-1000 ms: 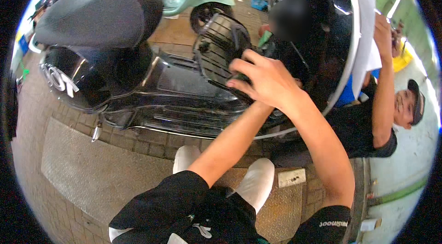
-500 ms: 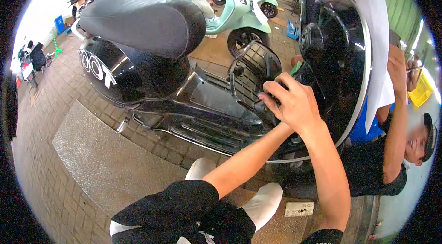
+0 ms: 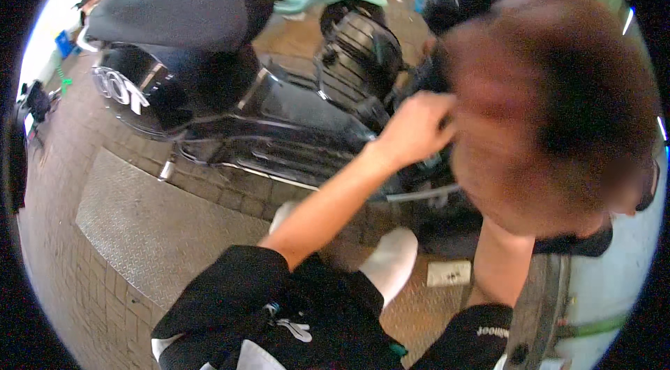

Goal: The person removes a plastic panel from the front of a black scooter using a screwdriver, handles several screws, and works with another person to align and reattach the panel.

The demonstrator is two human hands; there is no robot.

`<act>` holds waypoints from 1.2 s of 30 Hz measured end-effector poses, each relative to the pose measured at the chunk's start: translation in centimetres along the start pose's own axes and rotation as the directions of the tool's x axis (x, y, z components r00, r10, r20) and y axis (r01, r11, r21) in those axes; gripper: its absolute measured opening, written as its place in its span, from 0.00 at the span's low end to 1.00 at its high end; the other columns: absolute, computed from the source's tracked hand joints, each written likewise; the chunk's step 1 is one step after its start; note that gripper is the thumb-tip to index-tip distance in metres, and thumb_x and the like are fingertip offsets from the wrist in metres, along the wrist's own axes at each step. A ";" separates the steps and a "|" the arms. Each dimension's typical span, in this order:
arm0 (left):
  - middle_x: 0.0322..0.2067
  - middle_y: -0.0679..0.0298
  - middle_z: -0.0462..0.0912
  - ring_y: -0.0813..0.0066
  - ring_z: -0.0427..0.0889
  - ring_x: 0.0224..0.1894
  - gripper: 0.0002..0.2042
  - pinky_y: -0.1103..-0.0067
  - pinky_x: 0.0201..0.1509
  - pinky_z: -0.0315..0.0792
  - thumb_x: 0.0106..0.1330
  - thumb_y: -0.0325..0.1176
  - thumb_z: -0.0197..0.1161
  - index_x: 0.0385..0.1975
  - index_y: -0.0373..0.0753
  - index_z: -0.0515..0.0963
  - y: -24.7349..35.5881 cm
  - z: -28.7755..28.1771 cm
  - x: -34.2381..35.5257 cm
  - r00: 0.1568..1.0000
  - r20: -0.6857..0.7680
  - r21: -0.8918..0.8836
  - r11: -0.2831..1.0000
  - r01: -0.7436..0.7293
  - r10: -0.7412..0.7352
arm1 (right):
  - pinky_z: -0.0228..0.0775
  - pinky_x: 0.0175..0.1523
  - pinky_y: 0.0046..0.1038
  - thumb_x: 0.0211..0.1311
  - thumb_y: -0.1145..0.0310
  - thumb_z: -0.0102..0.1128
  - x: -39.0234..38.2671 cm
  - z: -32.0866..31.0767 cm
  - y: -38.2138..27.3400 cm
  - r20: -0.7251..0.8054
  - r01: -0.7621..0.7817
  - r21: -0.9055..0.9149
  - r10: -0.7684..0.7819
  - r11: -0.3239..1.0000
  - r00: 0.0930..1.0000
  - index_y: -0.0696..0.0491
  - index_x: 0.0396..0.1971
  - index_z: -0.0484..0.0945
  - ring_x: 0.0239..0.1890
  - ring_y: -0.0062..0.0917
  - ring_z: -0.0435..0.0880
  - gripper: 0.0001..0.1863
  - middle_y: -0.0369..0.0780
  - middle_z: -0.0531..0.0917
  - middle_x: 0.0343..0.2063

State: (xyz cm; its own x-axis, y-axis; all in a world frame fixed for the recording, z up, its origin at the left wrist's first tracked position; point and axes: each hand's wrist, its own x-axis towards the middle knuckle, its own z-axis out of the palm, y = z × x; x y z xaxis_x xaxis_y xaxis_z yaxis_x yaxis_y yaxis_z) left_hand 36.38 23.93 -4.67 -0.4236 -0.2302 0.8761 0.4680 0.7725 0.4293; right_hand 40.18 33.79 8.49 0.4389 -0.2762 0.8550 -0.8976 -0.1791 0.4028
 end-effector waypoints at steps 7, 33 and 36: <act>0.21 0.63 0.74 0.65 0.75 0.27 0.09 0.74 0.34 0.67 0.52 0.38 0.62 0.26 0.41 0.74 3.1 -5.3 -4.4 0.958 0.118 0.166 0.946 -0.279 0.261 | 0.63 0.40 0.30 0.48 0.64 0.56 -7.2 -5.0 0.6 -0.301 -0.365 0.148 0.394 0.919 0.869 0.57 0.37 0.68 0.33 0.30 0.70 0.17 0.45 0.70 0.35; 0.38 0.57 0.72 0.57 0.69 0.43 0.13 0.66 0.48 0.63 0.49 0.31 0.62 0.36 0.40 0.74 -17.1 -17.2 -26.3 0.813 -0.478 0.601 0.551 0.579 -0.333 | 0.62 0.53 0.34 0.40 0.81 0.53 -18.3 19.1 -10.4 0.686 -0.380 0.322 0.063 0.867 0.725 0.45 0.47 0.70 0.50 0.33 0.69 0.28 0.38 0.70 0.47; 0.38 0.57 0.70 0.60 0.69 0.42 0.13 0.70 0.47 0.64 0.51 0.28 0.60 0.37 0.38 0.72 -17.8 -16.4 -26.2 0.757 -0.559 0.448 0.646 0.618 -0.337 | 0.60 0.51 0.36 0.44 0.76 0.52 -19.2 23.7 -12.4 0.661 -0.305 0.290 0.041 0.907 0.749 0.45 0.47 0.70 0.50 0.31 0.68 0.24 0.35 0.68 0.51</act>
State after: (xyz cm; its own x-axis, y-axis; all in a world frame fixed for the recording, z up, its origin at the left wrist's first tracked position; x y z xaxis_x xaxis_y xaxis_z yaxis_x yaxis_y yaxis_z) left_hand 51.83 6.52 -31.70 -0.0449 -0.7658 0.6415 -0.3070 0.6216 0.7207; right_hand 43.93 18.90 -20.67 0.3197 -0.8387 0.4410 -0.9361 -0.3517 0.0097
